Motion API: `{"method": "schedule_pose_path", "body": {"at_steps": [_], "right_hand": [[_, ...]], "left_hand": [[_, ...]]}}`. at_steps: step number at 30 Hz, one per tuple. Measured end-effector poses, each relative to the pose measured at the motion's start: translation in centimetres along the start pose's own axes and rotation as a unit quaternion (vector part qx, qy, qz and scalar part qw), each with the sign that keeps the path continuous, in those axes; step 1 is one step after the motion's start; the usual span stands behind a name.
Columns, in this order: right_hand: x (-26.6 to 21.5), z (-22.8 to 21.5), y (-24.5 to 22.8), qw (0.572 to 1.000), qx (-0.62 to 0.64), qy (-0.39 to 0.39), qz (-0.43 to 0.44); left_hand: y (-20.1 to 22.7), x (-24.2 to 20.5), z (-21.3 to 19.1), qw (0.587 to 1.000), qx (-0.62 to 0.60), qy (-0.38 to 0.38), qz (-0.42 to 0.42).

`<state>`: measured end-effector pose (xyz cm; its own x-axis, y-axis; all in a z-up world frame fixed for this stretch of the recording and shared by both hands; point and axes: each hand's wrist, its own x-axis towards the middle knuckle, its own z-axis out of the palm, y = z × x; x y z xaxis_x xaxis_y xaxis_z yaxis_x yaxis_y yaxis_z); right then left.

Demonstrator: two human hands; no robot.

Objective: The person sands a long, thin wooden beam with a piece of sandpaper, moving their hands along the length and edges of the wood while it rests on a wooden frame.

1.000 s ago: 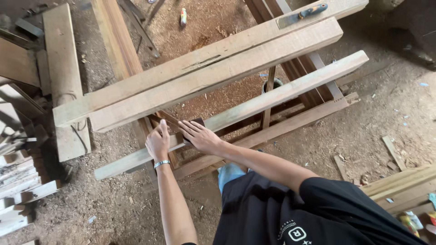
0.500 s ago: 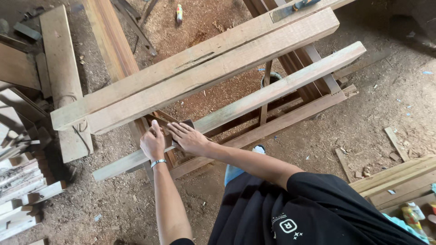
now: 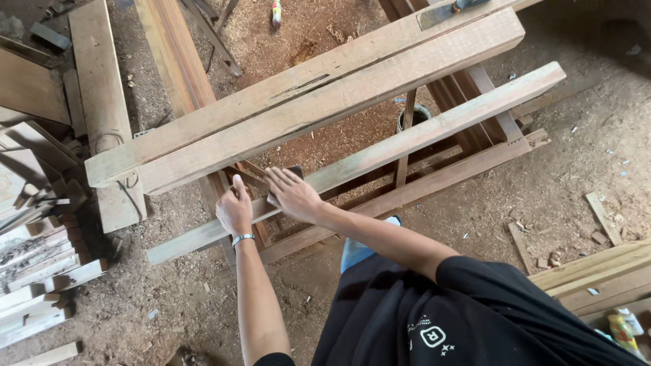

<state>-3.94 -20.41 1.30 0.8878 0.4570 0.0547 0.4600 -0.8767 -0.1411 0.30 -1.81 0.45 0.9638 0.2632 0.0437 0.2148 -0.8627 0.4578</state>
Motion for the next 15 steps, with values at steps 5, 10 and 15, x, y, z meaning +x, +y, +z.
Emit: {"method": "schedule_pose_path", "body": {"at_steps": [5, 10, 15], "right_hand": [[-2.7, 0.9, -1.2, 0.994, 0.061, 0.032, -0.079], [-5.4, 0.5, 2.2, 0.996, 0.056, 0.043, -0.059], [-1.8, -0.6, 0.2, 0.999, 0.01, 0.037, 0.022]], "left_hand": [[0.8, -0.1, -0.8, 1.0, -0.023, -0.008, 0.0], [1.6, -0.6, -1.2, 1.0, -0.019, 0.018, 0.016], [1.4, -0.2, -0.5, 1.0, -0.016, -0.016, -0.02]]}}
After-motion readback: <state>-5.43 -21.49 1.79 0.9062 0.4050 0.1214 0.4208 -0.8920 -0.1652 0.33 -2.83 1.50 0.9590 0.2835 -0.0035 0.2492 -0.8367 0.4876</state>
